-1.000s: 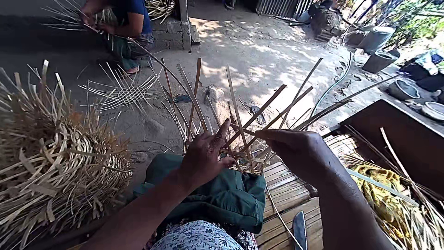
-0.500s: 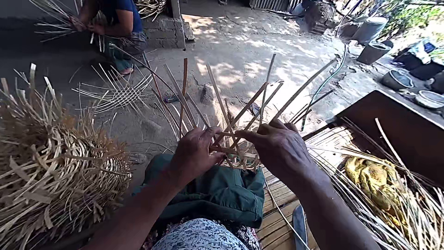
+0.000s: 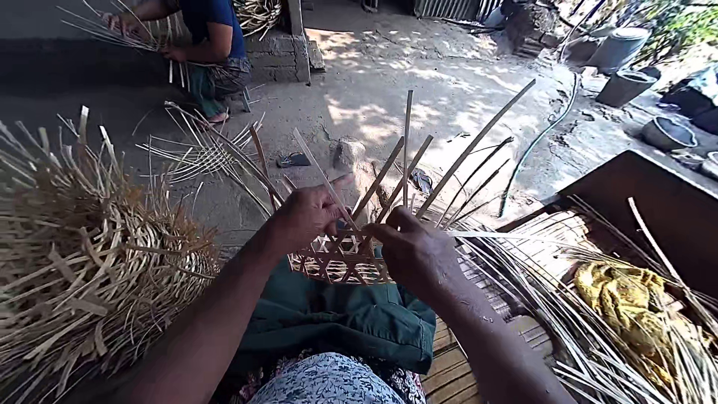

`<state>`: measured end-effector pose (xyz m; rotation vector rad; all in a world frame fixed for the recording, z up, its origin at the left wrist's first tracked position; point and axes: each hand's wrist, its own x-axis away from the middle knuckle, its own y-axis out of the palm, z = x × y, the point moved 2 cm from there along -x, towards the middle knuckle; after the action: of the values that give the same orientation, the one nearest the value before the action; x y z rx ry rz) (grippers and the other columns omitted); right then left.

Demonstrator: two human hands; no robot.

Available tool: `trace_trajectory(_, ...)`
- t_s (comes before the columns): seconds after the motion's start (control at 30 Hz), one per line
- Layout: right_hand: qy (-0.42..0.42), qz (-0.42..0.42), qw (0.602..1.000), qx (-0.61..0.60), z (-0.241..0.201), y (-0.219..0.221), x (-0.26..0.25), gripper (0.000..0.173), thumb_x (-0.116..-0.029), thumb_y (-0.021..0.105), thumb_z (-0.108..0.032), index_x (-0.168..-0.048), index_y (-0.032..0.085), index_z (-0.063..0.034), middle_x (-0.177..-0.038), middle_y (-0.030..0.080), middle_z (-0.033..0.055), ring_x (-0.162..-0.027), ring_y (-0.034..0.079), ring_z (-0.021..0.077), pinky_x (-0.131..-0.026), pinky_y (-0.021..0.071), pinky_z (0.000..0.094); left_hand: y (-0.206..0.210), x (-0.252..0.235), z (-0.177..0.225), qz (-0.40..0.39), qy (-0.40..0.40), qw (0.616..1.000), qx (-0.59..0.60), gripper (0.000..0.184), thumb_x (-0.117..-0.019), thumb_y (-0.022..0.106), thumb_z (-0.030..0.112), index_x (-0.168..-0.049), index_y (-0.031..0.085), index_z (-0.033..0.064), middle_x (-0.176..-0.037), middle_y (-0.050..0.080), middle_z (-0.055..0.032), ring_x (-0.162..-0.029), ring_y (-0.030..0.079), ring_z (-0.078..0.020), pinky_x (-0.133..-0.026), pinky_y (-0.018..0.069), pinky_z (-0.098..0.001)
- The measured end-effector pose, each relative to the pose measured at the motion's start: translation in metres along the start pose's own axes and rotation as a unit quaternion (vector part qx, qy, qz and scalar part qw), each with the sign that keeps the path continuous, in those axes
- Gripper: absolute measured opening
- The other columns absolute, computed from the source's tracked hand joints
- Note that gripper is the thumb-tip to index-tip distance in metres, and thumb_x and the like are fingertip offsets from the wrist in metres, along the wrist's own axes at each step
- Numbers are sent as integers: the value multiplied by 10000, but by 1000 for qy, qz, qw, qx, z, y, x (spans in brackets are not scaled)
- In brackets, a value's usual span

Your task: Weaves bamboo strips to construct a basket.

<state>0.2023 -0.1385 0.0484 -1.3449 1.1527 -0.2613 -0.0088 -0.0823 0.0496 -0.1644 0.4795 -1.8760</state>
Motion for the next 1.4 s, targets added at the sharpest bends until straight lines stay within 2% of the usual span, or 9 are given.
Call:
trace_trajectory(0.17,28,21,999,21,-8,7,4,180,-955,622,-272,-1005,773,-190,-852,617,71,-659,625,237,-482,489,405,11,-3,-8,-34,-2,995,96,357,-929,695,-11,-1269,715,93,-837,696,0,-613,562,-39,-545,474,-184)
trace_trajectory(0.3,67,52,995,48,-9,9,2,214,-965,622,-322,-857,702,-156,-790,573,81,-628,603,260,-459,458,404,17,4,-7,-7,96,990,100,253,-910,654,-65,-1138,634,42,-883,704,-19,-734,695,-89,-676,617,-260)
trace_trajectory(0.47,110,21,994,14,-10,0,0,199,-926,666,-315,-805,703,-161,-789,600,63,-627,624,238,-478,482,420,19,17,-16,63,260,963,19,80,-924,643,108,-986,640,58,-978,728,-19,-855,716,-89,-727,626,-287)
trace_trajectory(0.73,145,-17,989,-13,-9,-7,-3,205,-909,697,-327,-791,719,-161,-782,631,40,-616,632,218,-491,476,431,30,32,-28,139,348,927,10,80,-932,697,103,-1001,666,129,-1010,665,25,-898,687,-43,-784,623,-235)
trace_trajectory(0.93,105,26,993,-36,-5,-2,0,142,-866,751,-268,-799,735,-143,-742,629,43,-628,642,216,-512,505,429,43,34,2,124,372,893,-223,470,-1017,637,237,-1444,510,83,-981,731,-95,-795,703,-158,-705,595,-307)
trace_trajectory(1.03,100,82,986,-108,3,5,14,174,-900,704,-84,-1048,783,-130,-938,682,75,-780,683,188,-666,605,386,39,16,8,83,321,852,-405,381,-1024,586,226,-1397,655,186,-916,740,-86,-809,671,-290,-643,551,-428)
trace_trajectory(1.13,162,128,969,-133,14,15,29,204,-926,680,-60,-1108,768,-91,-1068,711,107,-829,711,171,-724,621,344,23,0,4,80,283,862,-413,328,-970,647,155,-1287,733,155,-925,715,-126,-876,665,-355,-723,558,-489)
trace_trajectory(1.3,187,211,951,-128,7,27,26,306,-898,777,-314,-991,718,-28,-861,681,97,-654,630,158,-589,558,325,26,5,7,82,234,934,-256,182,-944,693,156,-1101,784,134,-1002,730,-27,-903,645,-194,-807,538,-388)
trace_trajectory(1.4,204,223,946,-115,2,32,20,315,-853,818,-270,-968,672,-15,-838,654,105,-667,625,191,-599,554,361,26,9,1,63,191,962,-186,178,-940,710,165,-1106,773,163,-982,719,39,-876,630,-99,-799,532,-320)
